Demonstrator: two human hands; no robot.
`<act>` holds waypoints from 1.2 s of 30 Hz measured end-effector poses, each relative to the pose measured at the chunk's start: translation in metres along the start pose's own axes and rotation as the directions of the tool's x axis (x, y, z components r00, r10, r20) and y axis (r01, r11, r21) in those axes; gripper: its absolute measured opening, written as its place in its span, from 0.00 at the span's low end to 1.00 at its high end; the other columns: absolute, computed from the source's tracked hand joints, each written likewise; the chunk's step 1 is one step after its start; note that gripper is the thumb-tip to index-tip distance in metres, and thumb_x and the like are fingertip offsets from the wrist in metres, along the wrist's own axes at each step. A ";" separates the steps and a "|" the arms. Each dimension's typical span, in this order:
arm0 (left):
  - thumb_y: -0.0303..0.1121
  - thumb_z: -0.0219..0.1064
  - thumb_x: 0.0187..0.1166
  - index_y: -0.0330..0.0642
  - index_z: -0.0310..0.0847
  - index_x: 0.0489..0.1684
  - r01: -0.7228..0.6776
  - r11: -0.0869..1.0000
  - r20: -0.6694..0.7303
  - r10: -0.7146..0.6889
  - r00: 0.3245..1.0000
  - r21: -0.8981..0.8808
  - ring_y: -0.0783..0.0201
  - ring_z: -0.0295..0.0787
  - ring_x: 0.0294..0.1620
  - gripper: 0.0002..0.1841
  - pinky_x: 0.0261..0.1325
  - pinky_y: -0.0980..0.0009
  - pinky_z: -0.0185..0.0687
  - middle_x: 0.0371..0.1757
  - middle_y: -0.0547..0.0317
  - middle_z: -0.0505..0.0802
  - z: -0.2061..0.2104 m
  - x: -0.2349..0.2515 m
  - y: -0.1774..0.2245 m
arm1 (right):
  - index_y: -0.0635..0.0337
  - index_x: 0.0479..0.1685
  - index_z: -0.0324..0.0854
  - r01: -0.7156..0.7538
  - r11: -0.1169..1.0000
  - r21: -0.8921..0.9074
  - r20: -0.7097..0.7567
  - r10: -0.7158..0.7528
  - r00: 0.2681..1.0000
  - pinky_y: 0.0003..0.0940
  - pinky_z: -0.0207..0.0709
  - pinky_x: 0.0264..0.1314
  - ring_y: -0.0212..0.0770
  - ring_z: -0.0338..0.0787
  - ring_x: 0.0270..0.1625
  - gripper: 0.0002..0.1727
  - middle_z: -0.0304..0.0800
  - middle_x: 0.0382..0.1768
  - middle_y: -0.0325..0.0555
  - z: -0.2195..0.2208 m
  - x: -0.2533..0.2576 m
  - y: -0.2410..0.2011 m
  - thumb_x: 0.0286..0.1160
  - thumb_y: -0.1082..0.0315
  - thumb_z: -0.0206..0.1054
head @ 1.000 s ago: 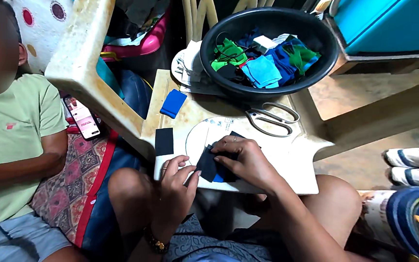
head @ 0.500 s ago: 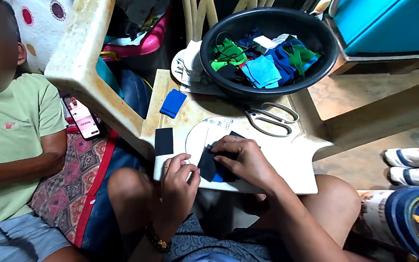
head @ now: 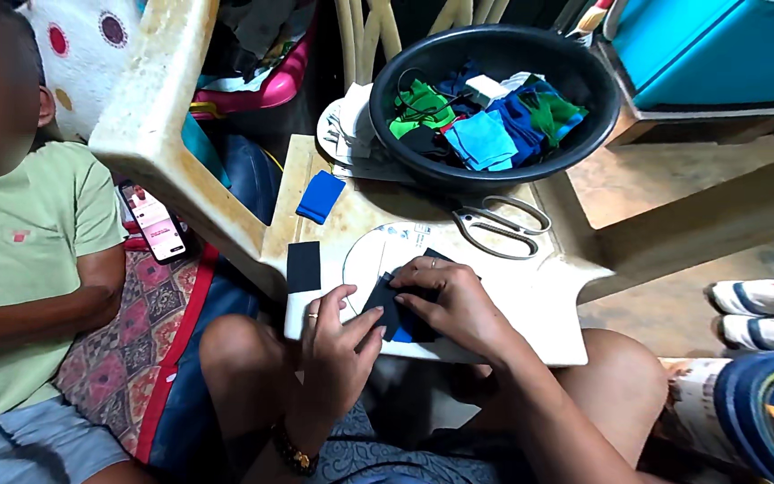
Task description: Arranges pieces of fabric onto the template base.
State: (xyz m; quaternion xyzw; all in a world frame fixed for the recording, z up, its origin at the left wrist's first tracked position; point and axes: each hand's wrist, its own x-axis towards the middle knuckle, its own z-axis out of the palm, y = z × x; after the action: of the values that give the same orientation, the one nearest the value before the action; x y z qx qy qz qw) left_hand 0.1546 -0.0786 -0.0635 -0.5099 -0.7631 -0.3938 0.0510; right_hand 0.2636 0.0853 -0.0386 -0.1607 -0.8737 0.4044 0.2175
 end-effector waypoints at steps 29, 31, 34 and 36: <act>0.24 0.74 0.68 0.31 0.95 0.40 0.057 0.990 0.006 -0.057 0.998 -0.129 0.51 0.92 0.47 0.08 0.55 0.62 0.87 0.50 0.37 0.93 -0.022 0.038 0.004 | 0.54 0.80 0.76 0.355 0.779 -0.517 0.112 -0.349 0.930 0.56 0.62 0.85 0.58 0.72 0.85 0.44 0.73 0.83 0.59 0.039 -0.046 0.014 0.87 0.32 0.33; 0.25 0.71 0.73 0.31 0.94 0.45 0.030 0.990 0.012 -0.029 1.000 -0.136 0.52 0.92 0.51 0.09 0.56 0.61 0.88 0.53 0.40 0.93 -0.016 0.058 -0.004 | 0.51 0.81 0.76 0.348 0.791 -0.503 0.110 -0.341 0.934 0.58 0.63 0.85 0.58 0.72 0.86 0.42 0.72 0.83 0.60 0.039 -0.047 0.014 0.87 0.32 0.34; 0.28 0.65 0.83 0.32 0.86 0.66 0.073 0.991 0.278 -0.039 0.960 -0.115 0.48 0.83 0.73 0.17 0.76 0.53 0.77 0.70 0.41 0.87 -0.011 0.098 -0.010 | 0.49 0.80 0.77 0.350 0.796 -0.494 0.122 -0.335 0.934 0.61 0.63 0.85 0.60 0.71 0.86 0.40 0.71 0.84 0.61 0.037 -0.047 0.013 0.87 0.33 0.37; 0.28 0.62 0.86 0.34 0.78 0.76 0.124 0.988 0.462 -0.067 0.884 -0.096 0.46 0.76 0.80 0.21 0.83 0.49 0.68 0.77 0.40 0.82 -0.004 0.124 -0.011 | 0.48 0.80 0.77 0.350 0.787 -0.509 0.132 -0.330 0.935 0.60 0.62 0.85 0.60 0.70 0.87 0.40 0.71 0.84 0.61 0.037 -0.047 0.013 0.86 0.33 0.39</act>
State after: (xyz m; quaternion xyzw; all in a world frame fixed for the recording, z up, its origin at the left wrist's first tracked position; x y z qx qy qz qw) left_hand 0.0857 0.0084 -0.0071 -0.5523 -0.7521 -0.3107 -0.1811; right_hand 0.2864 0.0482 -0.0819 -0.0466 -0.9687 0.1076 0.2188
